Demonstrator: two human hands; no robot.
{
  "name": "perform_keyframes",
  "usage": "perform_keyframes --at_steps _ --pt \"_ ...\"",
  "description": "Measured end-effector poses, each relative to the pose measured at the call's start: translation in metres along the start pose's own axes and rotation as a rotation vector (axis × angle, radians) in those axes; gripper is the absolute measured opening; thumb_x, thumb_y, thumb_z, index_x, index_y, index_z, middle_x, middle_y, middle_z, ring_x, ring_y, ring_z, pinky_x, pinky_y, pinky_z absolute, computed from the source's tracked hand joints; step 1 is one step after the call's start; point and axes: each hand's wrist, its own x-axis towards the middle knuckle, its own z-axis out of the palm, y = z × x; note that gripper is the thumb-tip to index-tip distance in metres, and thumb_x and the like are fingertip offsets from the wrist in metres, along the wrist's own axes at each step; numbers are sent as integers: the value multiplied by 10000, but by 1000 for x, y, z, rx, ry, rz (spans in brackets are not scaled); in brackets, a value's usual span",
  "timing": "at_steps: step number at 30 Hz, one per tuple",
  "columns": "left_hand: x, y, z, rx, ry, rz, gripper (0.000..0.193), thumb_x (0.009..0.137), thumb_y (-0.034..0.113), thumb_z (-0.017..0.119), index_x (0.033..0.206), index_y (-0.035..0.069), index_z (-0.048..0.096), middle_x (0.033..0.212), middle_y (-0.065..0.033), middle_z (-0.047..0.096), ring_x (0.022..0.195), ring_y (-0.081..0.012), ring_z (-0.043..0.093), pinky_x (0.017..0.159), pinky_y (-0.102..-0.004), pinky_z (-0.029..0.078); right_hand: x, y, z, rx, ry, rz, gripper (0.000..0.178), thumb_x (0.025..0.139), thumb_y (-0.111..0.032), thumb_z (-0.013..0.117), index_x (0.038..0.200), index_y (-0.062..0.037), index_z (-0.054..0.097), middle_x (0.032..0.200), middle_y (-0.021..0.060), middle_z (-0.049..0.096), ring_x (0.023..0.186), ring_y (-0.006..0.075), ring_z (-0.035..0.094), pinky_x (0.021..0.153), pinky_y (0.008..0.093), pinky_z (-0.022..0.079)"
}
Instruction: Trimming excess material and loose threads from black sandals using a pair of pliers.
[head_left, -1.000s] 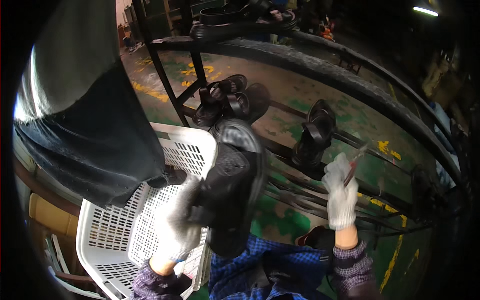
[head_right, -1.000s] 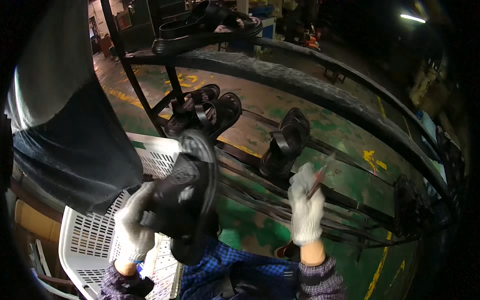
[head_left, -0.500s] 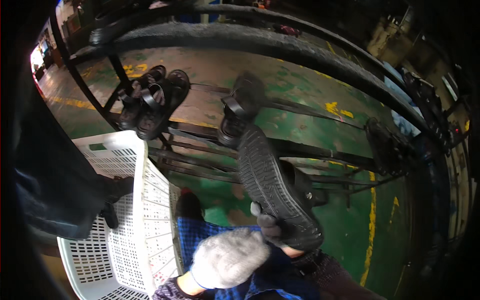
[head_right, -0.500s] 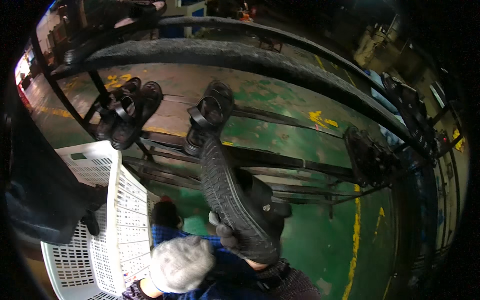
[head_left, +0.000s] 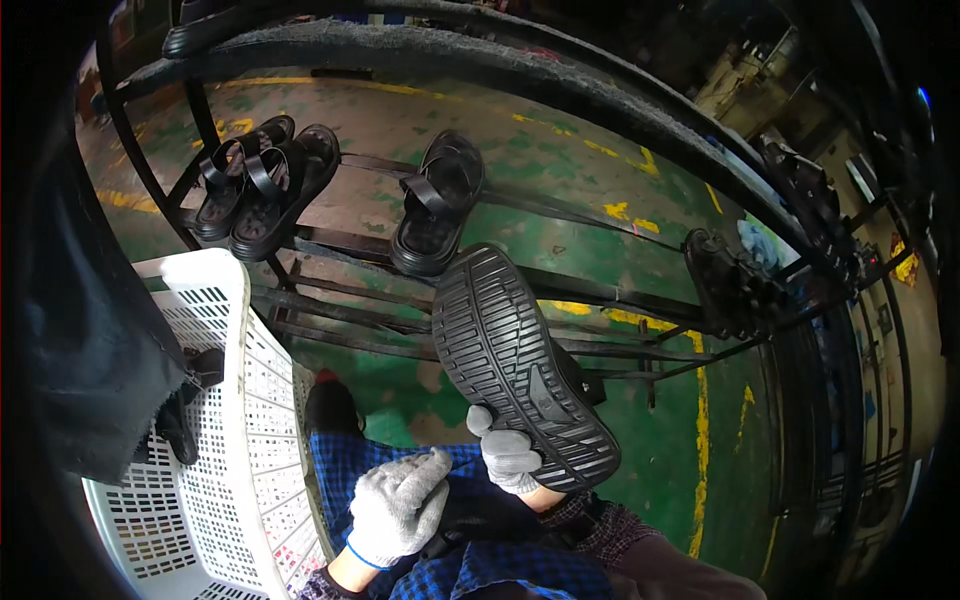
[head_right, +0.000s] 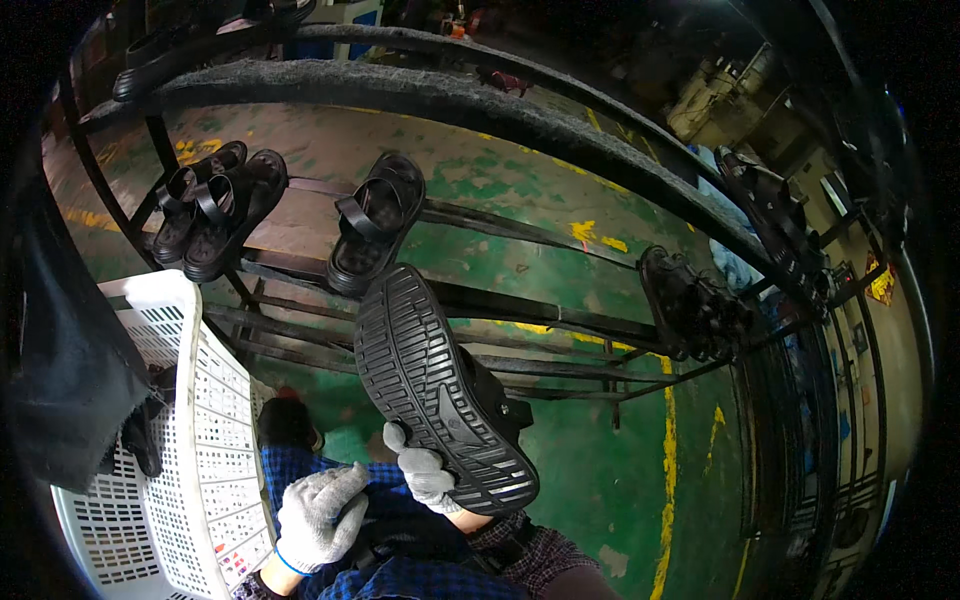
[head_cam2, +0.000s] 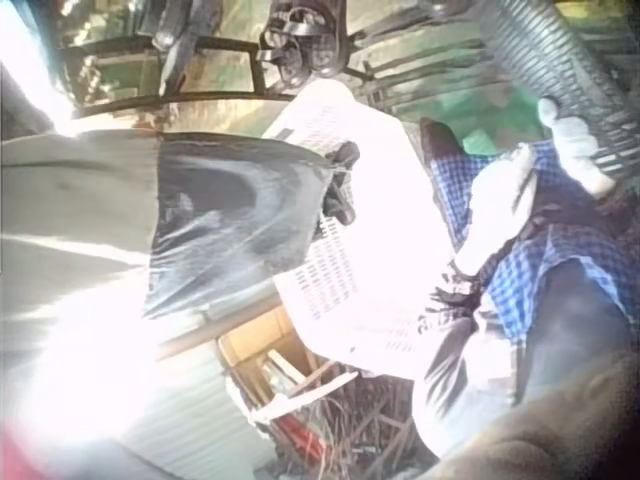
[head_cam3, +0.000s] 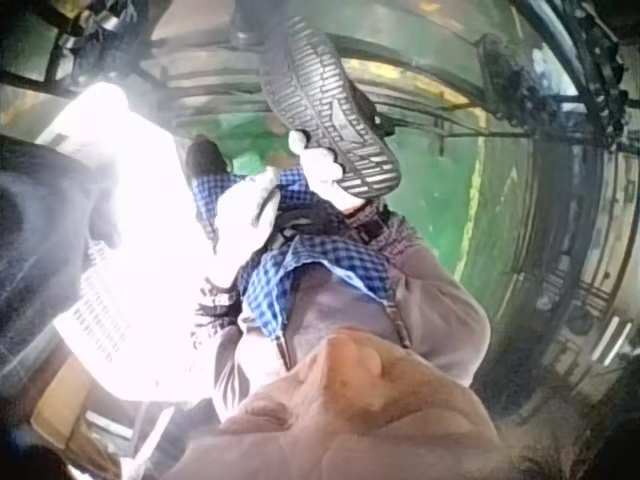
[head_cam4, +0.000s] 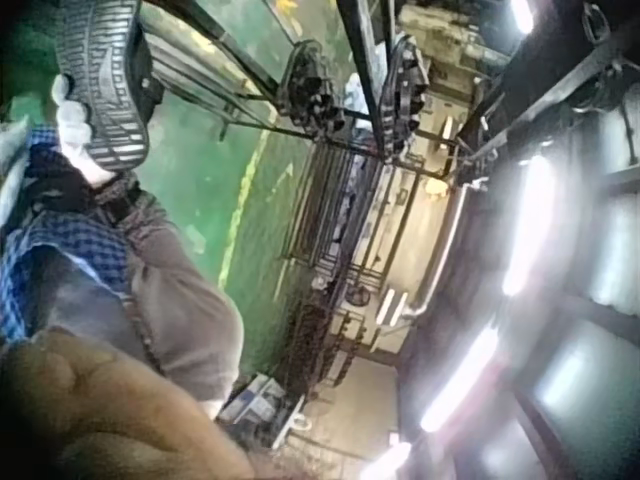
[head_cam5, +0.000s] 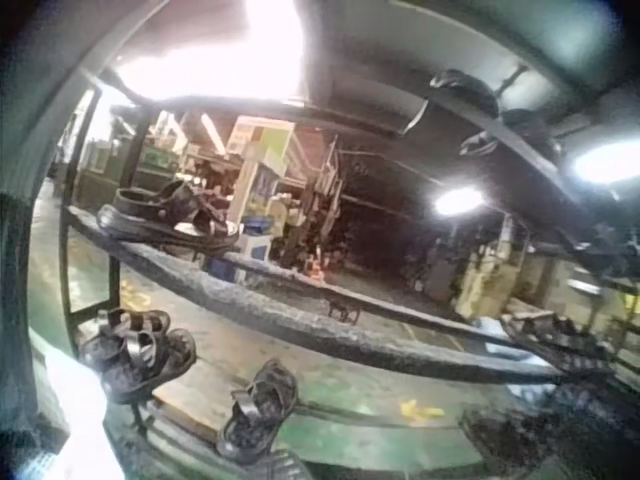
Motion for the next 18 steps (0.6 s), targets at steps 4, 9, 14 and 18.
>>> perform_keyframes --at_steps 4,9,14,18 --pt "17 6 2 -21 -25 27 310 736 76 699 1040 29 663 923 -171 690 807 -321 685 711 -385 553 -5 -18 -10 -26 -69 69 499 938 -218 559 1282 90 368 935 144 460 579 139 399 438 223 375" --pt "21 -2 0 -26 -47 10 318 735 84 697 1046 30 659 927 -175 690 820 -327 685 744 -394 552 -7 -23 -4 -63 -22 -32 505 918 -182 569 1283 112 381 1110 187 498 639 109 389 428 202 358" --pt "10 -19 -29 -16 26 -115 322 735 72 666 1037 -39 648 909 -221 681 803 -375 675 745 -420 547 -22 -51 38 -327 89 -171 596 899 -248 601 1302 123 367 1053 178 507 726 204 527 559 264 473" --pt "15 -28 -27 -398 40 -360 517 799 204 692 1229 -51 562 1126 -231 637 1024 -342 635 920 -397 487 -39 -64 36 -943 345 -439 513 899 -154 612 1348 6 422 1254 181 554 1047 272 610 846 343 545"
